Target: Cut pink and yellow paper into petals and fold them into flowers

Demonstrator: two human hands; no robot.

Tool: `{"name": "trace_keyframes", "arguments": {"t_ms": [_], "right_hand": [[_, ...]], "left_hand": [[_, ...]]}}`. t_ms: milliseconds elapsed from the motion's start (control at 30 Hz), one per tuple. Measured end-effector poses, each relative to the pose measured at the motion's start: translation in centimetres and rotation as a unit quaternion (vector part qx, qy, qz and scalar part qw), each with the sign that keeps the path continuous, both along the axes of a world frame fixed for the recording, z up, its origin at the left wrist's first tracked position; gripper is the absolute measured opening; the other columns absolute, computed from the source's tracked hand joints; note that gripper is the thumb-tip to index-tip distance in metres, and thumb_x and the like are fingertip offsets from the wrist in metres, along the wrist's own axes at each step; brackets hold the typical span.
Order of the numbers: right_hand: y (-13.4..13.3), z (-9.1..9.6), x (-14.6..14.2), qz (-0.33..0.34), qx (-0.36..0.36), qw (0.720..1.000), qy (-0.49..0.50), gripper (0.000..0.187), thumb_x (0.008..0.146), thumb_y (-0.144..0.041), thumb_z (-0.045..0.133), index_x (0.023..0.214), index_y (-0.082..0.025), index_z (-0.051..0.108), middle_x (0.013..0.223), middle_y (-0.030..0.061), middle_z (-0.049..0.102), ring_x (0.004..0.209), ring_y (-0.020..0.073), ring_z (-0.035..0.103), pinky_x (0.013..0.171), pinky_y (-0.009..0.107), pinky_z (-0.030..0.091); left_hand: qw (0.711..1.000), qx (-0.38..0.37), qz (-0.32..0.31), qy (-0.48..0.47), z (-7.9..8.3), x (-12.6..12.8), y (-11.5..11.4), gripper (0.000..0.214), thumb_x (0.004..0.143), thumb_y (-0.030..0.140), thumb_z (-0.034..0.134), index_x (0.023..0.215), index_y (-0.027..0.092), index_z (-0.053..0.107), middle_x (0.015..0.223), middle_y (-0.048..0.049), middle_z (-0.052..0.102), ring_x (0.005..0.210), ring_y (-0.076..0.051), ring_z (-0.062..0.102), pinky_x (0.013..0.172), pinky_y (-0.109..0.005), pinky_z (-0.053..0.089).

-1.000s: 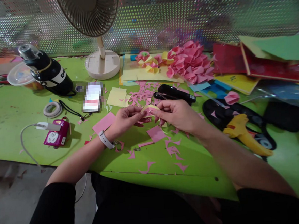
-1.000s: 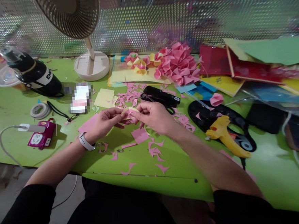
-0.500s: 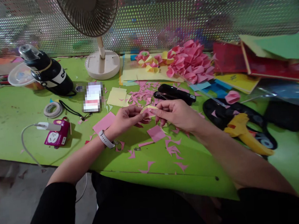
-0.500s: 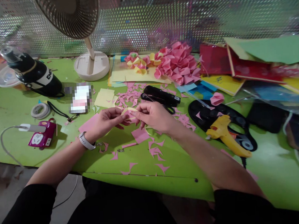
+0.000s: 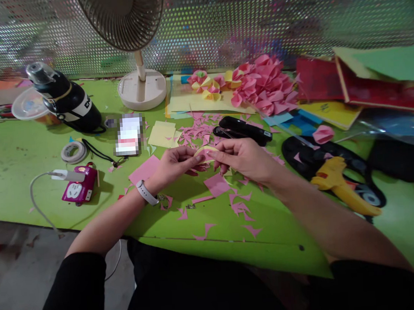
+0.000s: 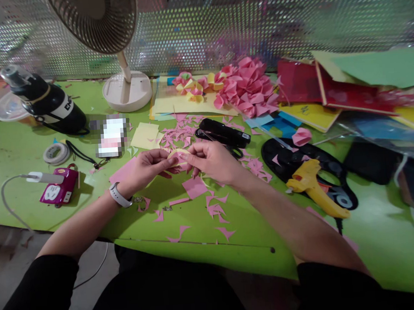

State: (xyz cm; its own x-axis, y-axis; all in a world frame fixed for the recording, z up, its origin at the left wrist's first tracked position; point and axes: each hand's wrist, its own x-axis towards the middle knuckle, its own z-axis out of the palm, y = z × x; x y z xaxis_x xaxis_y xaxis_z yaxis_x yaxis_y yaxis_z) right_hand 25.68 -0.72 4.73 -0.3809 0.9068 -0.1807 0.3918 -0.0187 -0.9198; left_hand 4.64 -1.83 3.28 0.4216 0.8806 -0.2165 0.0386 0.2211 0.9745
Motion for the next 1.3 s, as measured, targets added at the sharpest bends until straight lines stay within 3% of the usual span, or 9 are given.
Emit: {"name": "trace_keyframes", "arguments": {"t_ms": [667, 900, 1067, 1167, 1233, 1300], "right_hand": [[0.3, 0.6, -0.3, -0.014, -0.034, 0.996, 0.079, 0.042, 0.079, -0.058, 0.075, 0.076, -0.016, 0.067, 0.065, 0.0035, 0.07, 0.048, 0.0101, 0.06, 0.043, 0.021, 0.046], [1.1, -0.1, -0.2, 0.003, -0.061, 0.992, 0.112, 0.043, 0.073, -0.057, 0.08, 0.08, -0.016, 0.069, 0.068, 0.0039, 0.072, 0.051, 0.0108, 0.063, 0.05, 0.024, 0.052], [2.3, -1.0, 1.4, -0.006, -0.076, 0.991, 0.106, 0.041, 0.073, -0.054, 0.08, 0.086, -0.017, 0.071, 0.071, 0.0041, 0.073, 0.058, 0.0134, 0.066, 0.058, 0.028, 0.056], [3.5, -1.1, 3.4, -0.037, -0.021, 0.997, 0.06, 0.03, 0.079, -0.05, 0.076, 0.089, -0.022, 0.072, 0.074, 0.0044, 0.073, 0.064, 0.0181, 0.069, 0.065, 0.035, 0.059], [4.6, -1.0, 5.0, -0.09, 0.073, 0.993, -0.012, 0.022, 0.083, -0.046, 0.072, 0.09, -0.025, 0.071, 0.082, 0.0062, 0.074, 0.073, 0.0236, 0.071, 0.074, 0.043, 0.059], [5.9, -1.1, 6.6, -0.114, 0.174, 0.97, -0.126, 0.02, 0.084, -0.041, 0.069, 0.098, -0.026, 0.07, 0.102, 0.01, 0.074, 0.095, 0.0309, 0.07, 0.089, 0.05, 0.055]], "left_hand": [[0.999, -0.023, -0.016, -0.041, 0.0, -1.4, 1.3, 0.034, 0.078, 0.041, 0.079, 0.097, 0.013, 0.071, 0.087, -0.0087, 0.077, 0.076, -0.014, 0.074, 0.075, -0.027, 0.061], [0.997, -0.051, 0.021, -0.057, 0.4, -1.4, 1.4, 0.035, 0.072, 0.038, 0.085, 0.09, 0.011, 0.071, 0.083, -0.0083, 0.077, 0.074, -0.015, 0.075, 0.08, -0.032, 0.062], [0.993, -0.086, 0.039, -0.075, 0.9, -2.0, 2.0, 0.036, 0.067, 0.034, 0.089, 0.086, 0.01, 0.07, 0.079, -0.0067, 0.076, 0.072, -0.015, 0.075, 0.075, -0.028, 0.062], [0.992, -0.098, 0.06, -0.049, 1.0, -2.9, 2.1, 0.033, 0.07, 0.031, 0.087, 0.087, 0.009, 0.069, 0.08, -0.0075, 0.077, 0.073, -0.014, 0.075, 0.077, -0.028, 0.062], [0.991, -0.104, 0.079, -0.032, 1.0, -3.7, 1.9, 0.029, 0.073, 0.028, 0.086, 0.087, 0.009, 0.069, 0.08, -0.0076, 0.077, 0.073, -0.013, 0.074, 0.079, -0.028, 0.061], [0.989, -0.111, 0.094, -0.024, 0.9, -4.5, 1.6, 0.026, 0.075, 0.026, 0.084, 0.088, 0.009, 0.068, 0.08, -0.0074, 0.076, 0.071, -0.013, 0.074, 0.078, -0.027, 0.061]]}}
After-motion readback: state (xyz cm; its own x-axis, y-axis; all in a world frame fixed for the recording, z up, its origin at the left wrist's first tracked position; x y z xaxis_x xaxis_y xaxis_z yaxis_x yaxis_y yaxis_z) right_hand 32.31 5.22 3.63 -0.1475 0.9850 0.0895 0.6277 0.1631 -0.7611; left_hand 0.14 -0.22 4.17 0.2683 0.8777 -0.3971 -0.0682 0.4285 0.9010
